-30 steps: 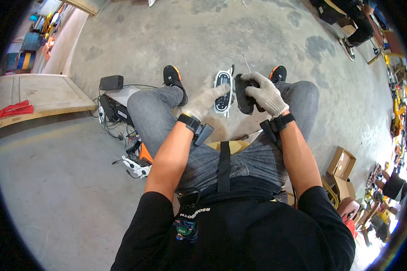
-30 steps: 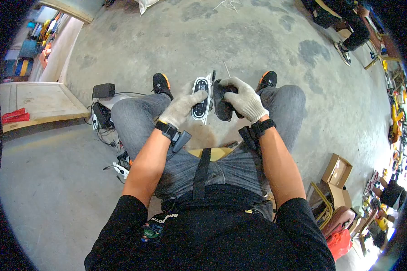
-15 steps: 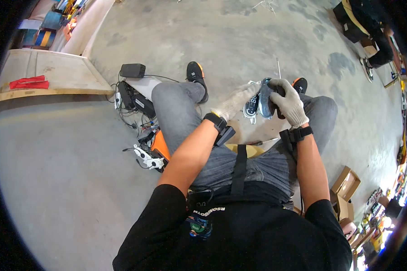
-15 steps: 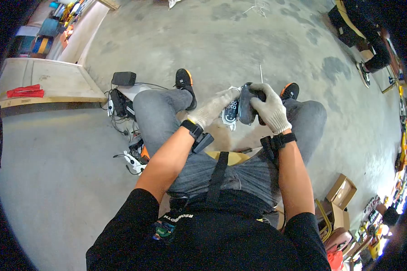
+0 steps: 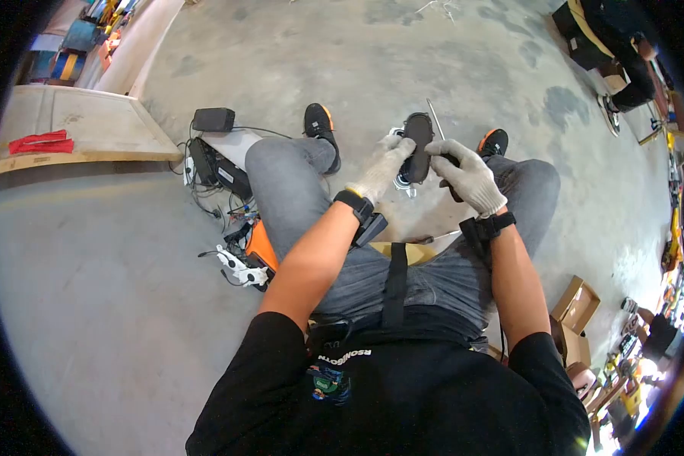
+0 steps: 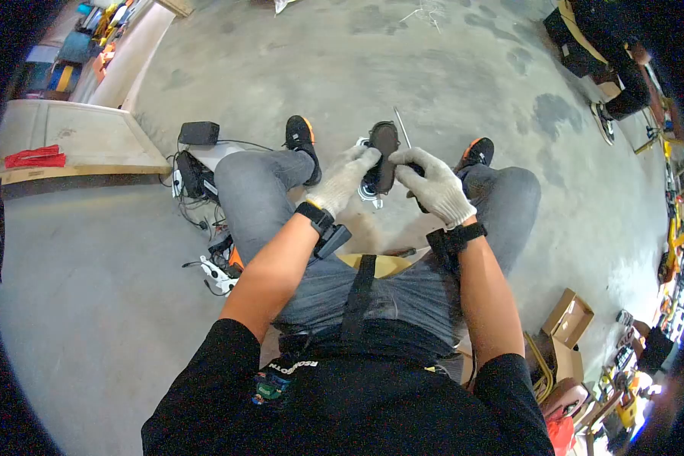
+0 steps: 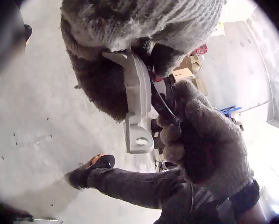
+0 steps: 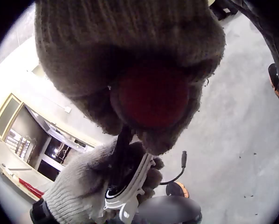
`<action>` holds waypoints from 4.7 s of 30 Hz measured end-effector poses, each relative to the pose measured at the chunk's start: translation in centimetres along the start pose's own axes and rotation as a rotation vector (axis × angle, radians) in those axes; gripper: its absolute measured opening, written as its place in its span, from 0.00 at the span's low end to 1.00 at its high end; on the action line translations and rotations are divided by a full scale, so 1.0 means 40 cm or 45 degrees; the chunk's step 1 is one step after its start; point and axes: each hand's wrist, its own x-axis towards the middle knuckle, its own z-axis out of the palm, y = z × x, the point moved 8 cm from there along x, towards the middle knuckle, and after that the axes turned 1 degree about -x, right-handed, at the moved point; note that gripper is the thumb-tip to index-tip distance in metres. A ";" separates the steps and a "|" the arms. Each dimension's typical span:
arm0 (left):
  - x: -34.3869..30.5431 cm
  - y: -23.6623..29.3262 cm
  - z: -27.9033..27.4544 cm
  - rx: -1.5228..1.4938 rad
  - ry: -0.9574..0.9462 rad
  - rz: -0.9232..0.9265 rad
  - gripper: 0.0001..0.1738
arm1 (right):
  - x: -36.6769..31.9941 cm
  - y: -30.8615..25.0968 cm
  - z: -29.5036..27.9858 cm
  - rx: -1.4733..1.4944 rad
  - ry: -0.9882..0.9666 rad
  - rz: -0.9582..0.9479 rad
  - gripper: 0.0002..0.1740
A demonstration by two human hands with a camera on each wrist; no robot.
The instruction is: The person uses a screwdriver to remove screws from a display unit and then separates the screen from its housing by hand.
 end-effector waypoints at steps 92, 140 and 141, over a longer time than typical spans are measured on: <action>0.026 -0.087 0.060 0.209 -0.193 -0.042 0.34 | 0.014 0.052 -0.036 0.614 0.172 0.058 0.16; -0.033 0.008 0.087 0.054 -0.392 -0.025 0.21 | 0.015 0.074 -0.046 0.707 0.231 0.117 0.18; -0.036 0.016 0.087 0.053 -0.392 -0.025 0.21 | 0.015 0.071 -0.048 0.707 0.231 0.117 0.18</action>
